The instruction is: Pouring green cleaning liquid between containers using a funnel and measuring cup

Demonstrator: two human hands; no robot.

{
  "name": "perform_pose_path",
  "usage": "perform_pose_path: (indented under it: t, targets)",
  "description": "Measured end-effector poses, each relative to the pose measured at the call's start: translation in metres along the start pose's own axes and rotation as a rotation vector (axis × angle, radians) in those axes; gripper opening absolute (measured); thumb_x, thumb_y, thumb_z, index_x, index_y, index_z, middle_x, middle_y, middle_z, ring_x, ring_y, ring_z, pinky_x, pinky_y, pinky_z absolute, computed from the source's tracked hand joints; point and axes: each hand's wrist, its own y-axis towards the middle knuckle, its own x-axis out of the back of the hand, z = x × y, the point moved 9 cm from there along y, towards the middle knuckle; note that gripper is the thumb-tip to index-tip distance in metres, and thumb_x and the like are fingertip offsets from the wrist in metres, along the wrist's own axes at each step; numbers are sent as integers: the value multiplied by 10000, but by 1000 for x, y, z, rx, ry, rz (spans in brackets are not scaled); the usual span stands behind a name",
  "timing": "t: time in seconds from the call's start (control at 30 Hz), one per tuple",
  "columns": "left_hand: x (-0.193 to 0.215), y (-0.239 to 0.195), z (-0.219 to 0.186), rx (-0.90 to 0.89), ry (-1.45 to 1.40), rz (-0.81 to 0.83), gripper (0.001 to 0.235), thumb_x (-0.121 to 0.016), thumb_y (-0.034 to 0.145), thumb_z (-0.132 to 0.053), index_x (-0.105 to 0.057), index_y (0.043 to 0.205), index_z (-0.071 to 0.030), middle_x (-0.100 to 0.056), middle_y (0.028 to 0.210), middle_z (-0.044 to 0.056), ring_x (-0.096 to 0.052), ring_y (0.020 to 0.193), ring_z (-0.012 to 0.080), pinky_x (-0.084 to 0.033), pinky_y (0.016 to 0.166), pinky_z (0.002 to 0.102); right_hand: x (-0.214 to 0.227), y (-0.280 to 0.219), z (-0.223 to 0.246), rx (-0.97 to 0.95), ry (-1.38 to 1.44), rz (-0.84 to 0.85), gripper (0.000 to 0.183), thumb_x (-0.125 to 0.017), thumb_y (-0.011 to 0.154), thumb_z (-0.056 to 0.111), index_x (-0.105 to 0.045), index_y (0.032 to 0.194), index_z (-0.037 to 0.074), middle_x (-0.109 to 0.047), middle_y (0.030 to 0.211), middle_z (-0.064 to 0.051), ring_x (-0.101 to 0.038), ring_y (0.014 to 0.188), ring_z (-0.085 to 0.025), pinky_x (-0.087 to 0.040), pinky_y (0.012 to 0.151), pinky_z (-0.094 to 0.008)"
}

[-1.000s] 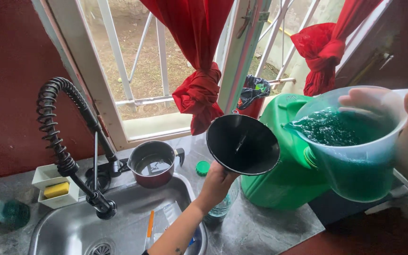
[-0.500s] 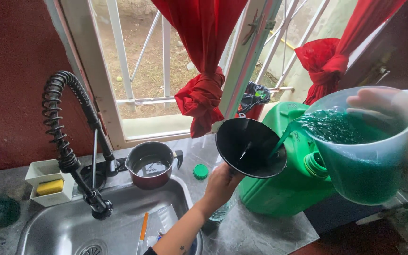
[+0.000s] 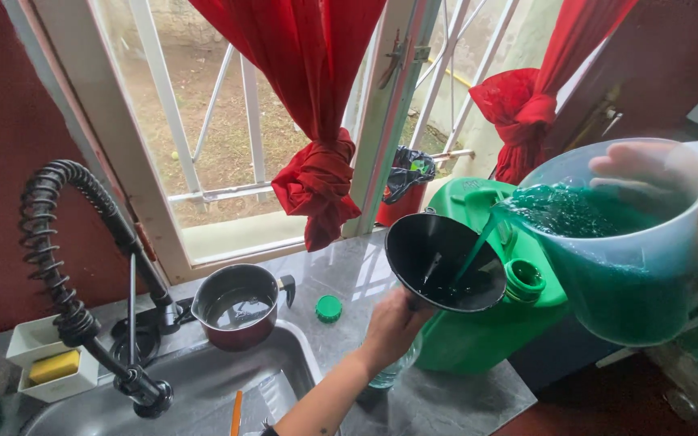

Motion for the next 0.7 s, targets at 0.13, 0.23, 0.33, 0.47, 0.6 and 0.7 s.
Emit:
perform_pose_path:
  t: [0.13,0.23,0.33,0.47,0.6,0.7]
  targets:
    - [-20,-1,0,-19,-24,54,253,-637,955,-371,-601,898,-127,-639,898,124,-648,830,368,-456,719,478,10,0,1,20,-54,-30,923,-280,837,690,-471,1443,19,-575,1470,-186,-586,1334,-386,-494,1044,-644]
    - [-18,-3,-20,-93,-84,66,198,-649,964,-315,-614,919,-126,-631,941,112,-642,866,326,-484,741,449,20,2,-4,54,-40,-19,918,-296,857,712,-478,1431,19,-581,1457,-191,-592,1305,-379,-505,1034,-626]
    - [-15,-3,-25,-172,-124,62,192,-630,991,-292,-584,973,-107,-616,981,129,-611,903,322,-482,771,444,22,-2,-1,78,-81,-50,942,-292,853,739,-498,1412,10,-596,1439,-202,-610,1291,-391,-525,995,-633]
    - [-17,1,-19,-147,-145,91,275,-599,1007,-338,-523,1058,-79,-587,978,154,-589,819,366,-458,731,469,12,-20,20,81,-230,-100,991,-277,793,747,-516,1410,9,-609,1442,-200,-623,1316,-392,-524,1030,-604]
    - [-21,6,-15,-38,-178,142,165,-660,955,-317,-612,939,-161,-606,958,68,-632,869,269,-475,801,400,25,-8,7,90,-196,-82,944,-249,871,720,-502,1427,0,-597,1442,-215,-614,1272,-406,-525,935,-615]
    - [-16,7,-21,-75,-189,113,171,-657,956,-306,-593,932,-149,-595,937,63,-608,851,256,-467,778,407,47,8,-12,81,-186,-77,940,-226,888,717,-497,1413,-14,-588,1467,-217,-598,1334,-395,-511,988,-629]
